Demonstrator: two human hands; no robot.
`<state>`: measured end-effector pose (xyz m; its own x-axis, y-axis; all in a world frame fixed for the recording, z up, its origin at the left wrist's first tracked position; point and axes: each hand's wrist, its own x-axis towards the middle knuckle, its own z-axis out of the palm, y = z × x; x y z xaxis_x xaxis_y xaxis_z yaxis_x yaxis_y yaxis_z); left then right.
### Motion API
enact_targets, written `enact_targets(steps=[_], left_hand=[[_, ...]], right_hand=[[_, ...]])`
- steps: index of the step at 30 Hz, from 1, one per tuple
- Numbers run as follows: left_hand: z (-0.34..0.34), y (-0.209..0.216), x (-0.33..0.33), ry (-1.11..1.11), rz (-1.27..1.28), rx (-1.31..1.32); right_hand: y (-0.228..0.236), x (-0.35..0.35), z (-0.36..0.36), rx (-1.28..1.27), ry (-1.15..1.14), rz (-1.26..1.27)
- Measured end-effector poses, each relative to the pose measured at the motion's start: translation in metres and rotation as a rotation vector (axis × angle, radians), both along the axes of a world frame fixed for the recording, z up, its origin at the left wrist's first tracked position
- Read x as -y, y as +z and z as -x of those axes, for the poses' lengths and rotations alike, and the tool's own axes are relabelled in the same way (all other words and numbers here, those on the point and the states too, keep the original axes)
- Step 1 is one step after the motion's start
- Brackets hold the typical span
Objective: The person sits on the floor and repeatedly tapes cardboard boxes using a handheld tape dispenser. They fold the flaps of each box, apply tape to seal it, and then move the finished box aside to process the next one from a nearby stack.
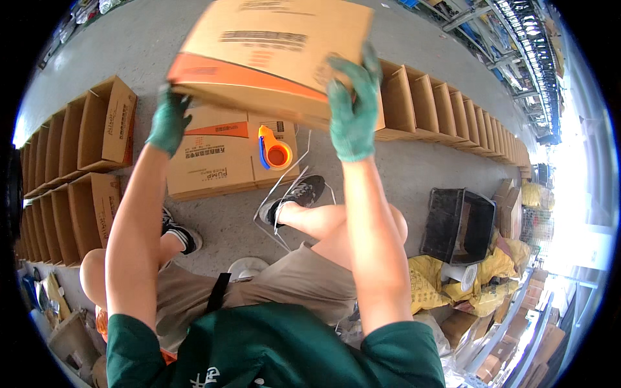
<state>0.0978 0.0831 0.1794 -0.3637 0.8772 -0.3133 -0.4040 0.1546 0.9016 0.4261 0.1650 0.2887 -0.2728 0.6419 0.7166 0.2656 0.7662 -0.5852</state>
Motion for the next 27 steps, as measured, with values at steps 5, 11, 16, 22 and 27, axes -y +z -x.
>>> enact_targets(steps=[5, 11, 16, 22, 27], left_hand=[[-0.048, -0.061, -0.041, -0.404, 0.297, -0.918], [-0.029, -0.028, 0.018, -0.902, 0.374, -0.983], [0.009, 0.020, 0.057, -0.882, 0.453, -1.051], [0.009, 0.088, 0.093, -1.004, 0.328, -1.037], [0.047, 0.051, 0.122, -0.883, 0.436, -0.869]], right_hand=[[-0.045, 0.068, -0.037, 1.096, -0.388, 0.357], [-0.085, 0.078, -0.036, 1.188, -0.038, 0.718], [-0.093, -0.003, -0.026, 1.569, -0.349, 0.581], [-0.224, -0.062, -0.108, 1.391, -0.555, 0.995], [-0.259, -0.099, -0.090, 1.199, -0.567, 0.824]])
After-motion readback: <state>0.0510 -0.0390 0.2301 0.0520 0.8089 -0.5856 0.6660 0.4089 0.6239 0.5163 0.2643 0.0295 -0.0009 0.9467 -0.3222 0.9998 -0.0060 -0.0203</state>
